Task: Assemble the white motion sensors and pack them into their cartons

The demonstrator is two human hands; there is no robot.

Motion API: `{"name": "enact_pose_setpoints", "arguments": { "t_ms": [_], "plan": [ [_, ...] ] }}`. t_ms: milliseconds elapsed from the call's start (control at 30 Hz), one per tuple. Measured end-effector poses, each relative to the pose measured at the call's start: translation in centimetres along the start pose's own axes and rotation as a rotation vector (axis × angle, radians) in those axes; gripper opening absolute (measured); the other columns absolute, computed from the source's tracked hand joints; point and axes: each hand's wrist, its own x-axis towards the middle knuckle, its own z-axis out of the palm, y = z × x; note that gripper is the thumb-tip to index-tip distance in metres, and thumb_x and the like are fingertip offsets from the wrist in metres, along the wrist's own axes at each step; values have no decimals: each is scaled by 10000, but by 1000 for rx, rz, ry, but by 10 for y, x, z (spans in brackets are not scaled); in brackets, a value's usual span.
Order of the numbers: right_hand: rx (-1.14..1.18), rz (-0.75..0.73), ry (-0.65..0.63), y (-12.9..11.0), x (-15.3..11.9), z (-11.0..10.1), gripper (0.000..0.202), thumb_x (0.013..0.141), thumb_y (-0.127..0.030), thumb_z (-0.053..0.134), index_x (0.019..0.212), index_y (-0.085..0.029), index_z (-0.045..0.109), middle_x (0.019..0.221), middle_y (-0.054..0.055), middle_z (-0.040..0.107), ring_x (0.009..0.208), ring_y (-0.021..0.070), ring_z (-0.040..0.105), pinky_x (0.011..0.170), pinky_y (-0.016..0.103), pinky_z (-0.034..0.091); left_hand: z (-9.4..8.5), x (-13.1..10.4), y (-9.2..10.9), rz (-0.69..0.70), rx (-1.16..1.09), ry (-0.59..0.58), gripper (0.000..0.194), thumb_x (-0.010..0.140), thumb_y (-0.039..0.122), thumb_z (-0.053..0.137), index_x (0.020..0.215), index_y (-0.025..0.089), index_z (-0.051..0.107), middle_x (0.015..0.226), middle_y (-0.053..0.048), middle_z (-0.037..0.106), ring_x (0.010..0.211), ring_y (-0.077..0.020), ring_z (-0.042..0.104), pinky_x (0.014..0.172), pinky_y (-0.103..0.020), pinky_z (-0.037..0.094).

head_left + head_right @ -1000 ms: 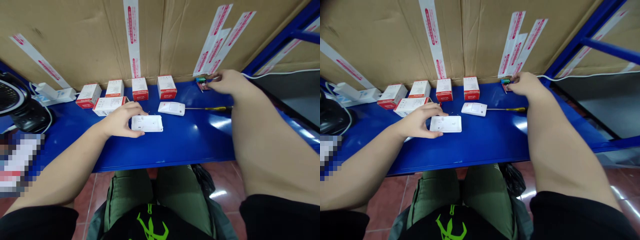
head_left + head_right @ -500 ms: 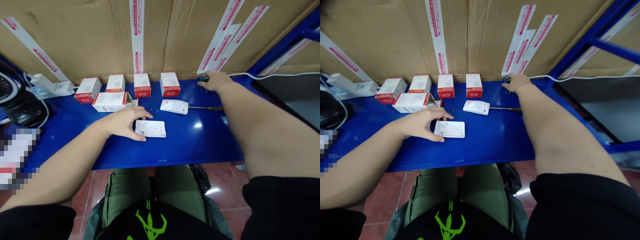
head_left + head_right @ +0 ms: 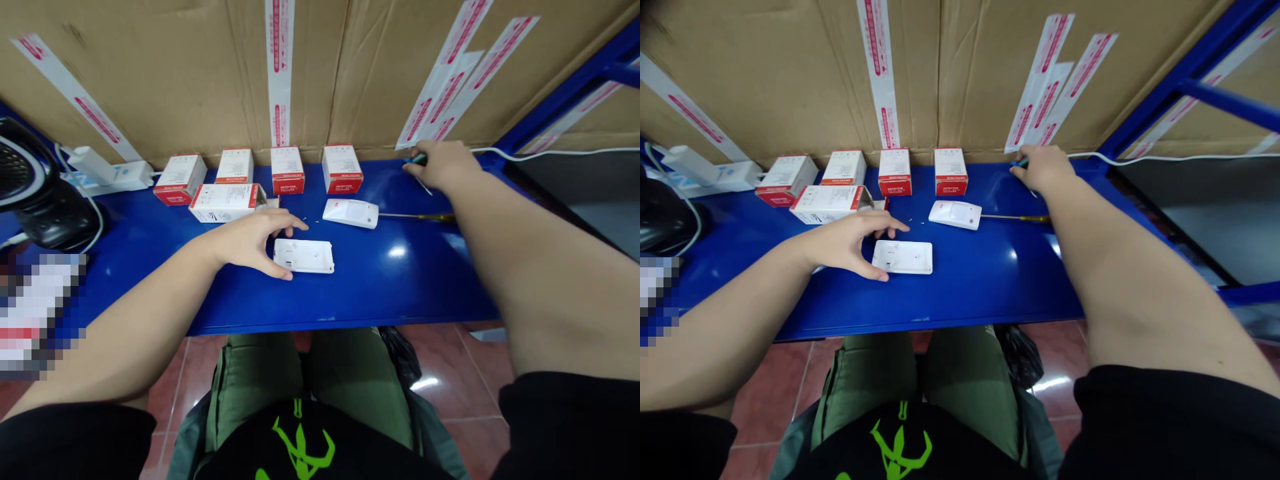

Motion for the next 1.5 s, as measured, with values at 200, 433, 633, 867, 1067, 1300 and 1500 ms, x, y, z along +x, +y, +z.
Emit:
{"name": "enact_pose_setpoints", "arguments": {
  "t_ms": [200, 433, 633, 867, 1067, 1300, 1500],
  "plan": [
    [72, 86, 180, -63, -20, -50, 320, 1024, -353, 773, 1250, -129, 787, 1223, 218, 829, 1074, 279, 783, 975, 494, 543, 3, 1, -2, 46, -143, 219, 825, 778, 531, 977, 1466, 208, 657, 1209, -97, 727, 1005, -229, 691, 878, -356, 594],
    [283, -822, 204, -159, -77, -57, 222, 1074, -411, 747, 1175, -221, 804, 1201, 111, 847, 1140, 274, 792, 974, 458, 623, 18, 8, 13, -44, -866, 274, 754, 927, 655, 868, 1508, 300, 544, 1318, -111, 742, 1180, -264, 784, 967, -393, 698],
    [289, -1055, 254, -195, -92, -4, 243, 1141, -404, 620, 1179, -199, 746, 1226, 128, 819, 1176, 304, 760, 998, 527, 650, 24, 11, 35, -183, -1088, 251, 629, 909, 546, 926, 1413, 289, 651, 1384, -76, 694, 1056, -218, 818, 888, -375, 753],
    [480, -869, 316, -195, -95, 16, 435, 1055, -562, 741, 1324, -230, 660, 1227, 112, 791, 1179, 299, 778, 1021, 505, 661, 27, 16, 31, -221, -1100, 384, 552, 757, 228, 1025, 1221, 213, 726, 1169, -37, 753, 974, -158, 768, 820, -228, 684],
    [516, -796, 281, -184, -92, 14, 514, 950, -562, 842, 1306, -234, 668, 1321, 141, 752, 1270, 349, 722, 1085, 563, 606, 19, 15, 29, -311, -1100, 411, 455, 772, 138, 927, 1178, 184, 726, 1086, -28, 727, 891, -146, 750, 775, -263, 691],
    [622, -722, 180, -173, -89, 14, 328, 939, -378, 816, 1206, -210, 726, 1137, 77, 818, 1003, 251, 759, 902, 412, 609, 16, 11, 13, -218, -839, 405, 597, 756, 248, 971, 1284, 218, 693, 1261, -58, 701, 952, -162, 748, 810, -292, 687],
    [626, -612, 73, -175, -91, 13, 375, 889, -446, 861, 1180, -232, 761, 1134, 70, 825, 982, 259, 750, 913, 427, 594, 13, 5, -3, -50, -396, 422, 806, 727, 451, 1034, 1416, 224, 683, 1518, -147, 665, 1424, -341, 647, 1224, -495, 557]
  ]
}}
